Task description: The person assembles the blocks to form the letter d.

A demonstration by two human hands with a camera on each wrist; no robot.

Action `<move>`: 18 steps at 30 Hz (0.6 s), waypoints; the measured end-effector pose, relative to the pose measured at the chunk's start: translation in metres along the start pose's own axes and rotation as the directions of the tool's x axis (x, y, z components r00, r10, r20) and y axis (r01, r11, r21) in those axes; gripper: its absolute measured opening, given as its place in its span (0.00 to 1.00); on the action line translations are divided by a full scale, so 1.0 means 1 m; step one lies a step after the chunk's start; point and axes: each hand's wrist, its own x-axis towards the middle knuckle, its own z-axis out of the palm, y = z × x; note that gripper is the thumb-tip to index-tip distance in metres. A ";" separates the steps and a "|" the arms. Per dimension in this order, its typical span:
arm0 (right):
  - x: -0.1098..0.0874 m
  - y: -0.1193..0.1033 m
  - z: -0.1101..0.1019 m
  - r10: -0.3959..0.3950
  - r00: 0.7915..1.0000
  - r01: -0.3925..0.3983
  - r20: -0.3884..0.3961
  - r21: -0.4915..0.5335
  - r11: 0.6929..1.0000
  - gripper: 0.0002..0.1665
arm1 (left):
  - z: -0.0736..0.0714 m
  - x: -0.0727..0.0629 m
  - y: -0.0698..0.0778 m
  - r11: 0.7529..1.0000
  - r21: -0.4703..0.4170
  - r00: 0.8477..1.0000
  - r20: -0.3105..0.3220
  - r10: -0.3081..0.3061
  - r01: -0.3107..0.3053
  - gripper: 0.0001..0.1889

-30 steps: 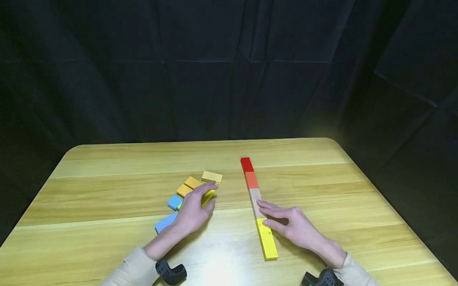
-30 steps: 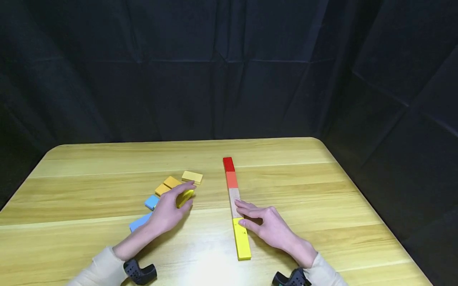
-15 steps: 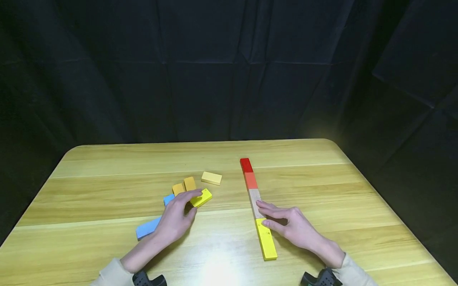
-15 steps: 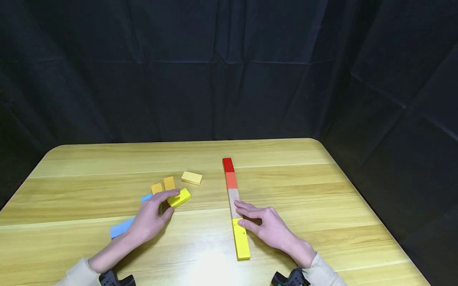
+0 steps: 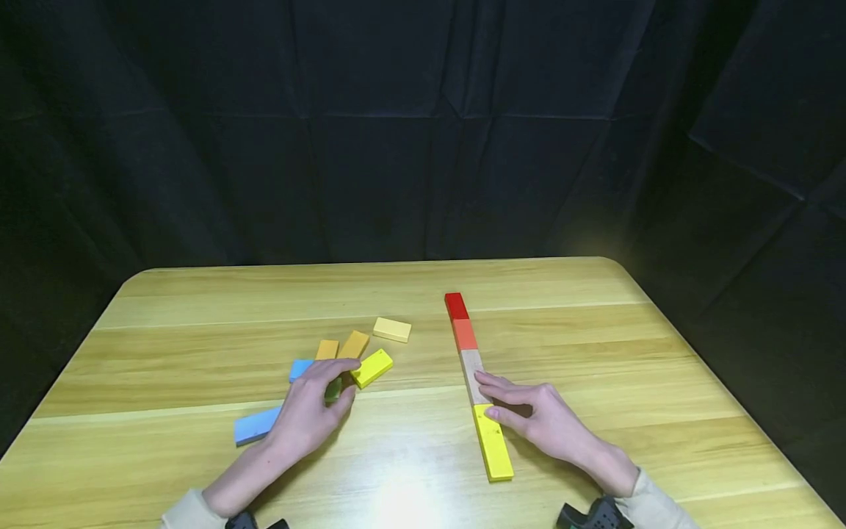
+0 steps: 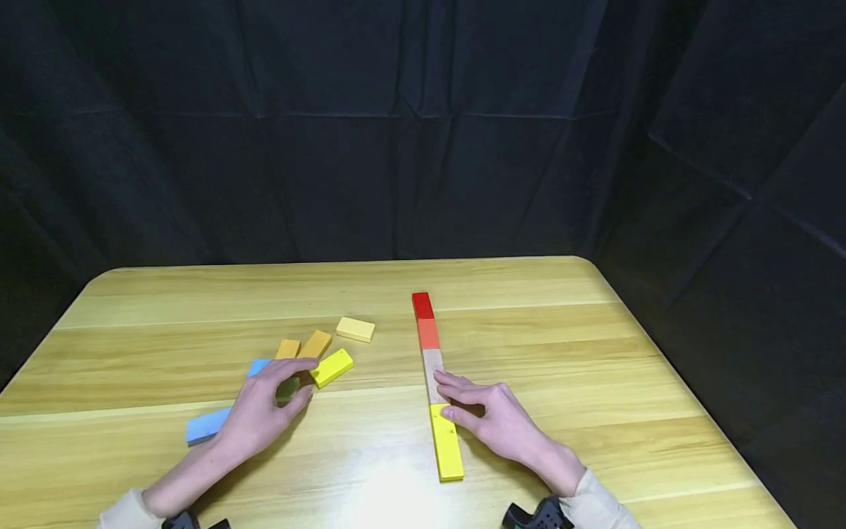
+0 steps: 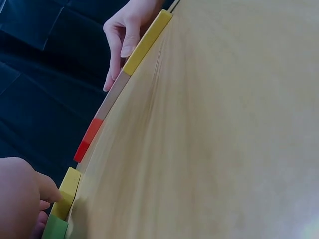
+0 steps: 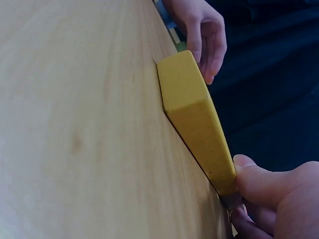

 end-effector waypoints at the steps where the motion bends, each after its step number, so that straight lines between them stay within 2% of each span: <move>1: 0.000 0.000 0.000 -0.003 1.000 0.003 0.000 -0.002 1.000 0.26 | 0.001 0.000 0.000 1.000 0.011 1.000 -0.010 0.009 -0.009 0.19; 7: 0.000 -0.002 0.000 0.017 1.000 -0.017 0.005 0.007 1.000 0.26 | 0.004 0.000 0.001 0.998 0.046 0.997 -0.062 0.035 -0.032 0.19; 13: 0.001 -0.002 -0.001 0.021 1.000 -0.021 0.002 0.014 1.000 0.26 | 0.008 0.003 0.004 0.995 0.087 0.996 -0.073 0.047 -0.040 0.19; 18: 0.001 -0.001 0.000 0.010 1.000 -0.010 0.000 -0.001 1.000 0.26 | 0.011 0.006 0.004 0.989 0.130 0.993 -0.083 0.087 -0.076 0.19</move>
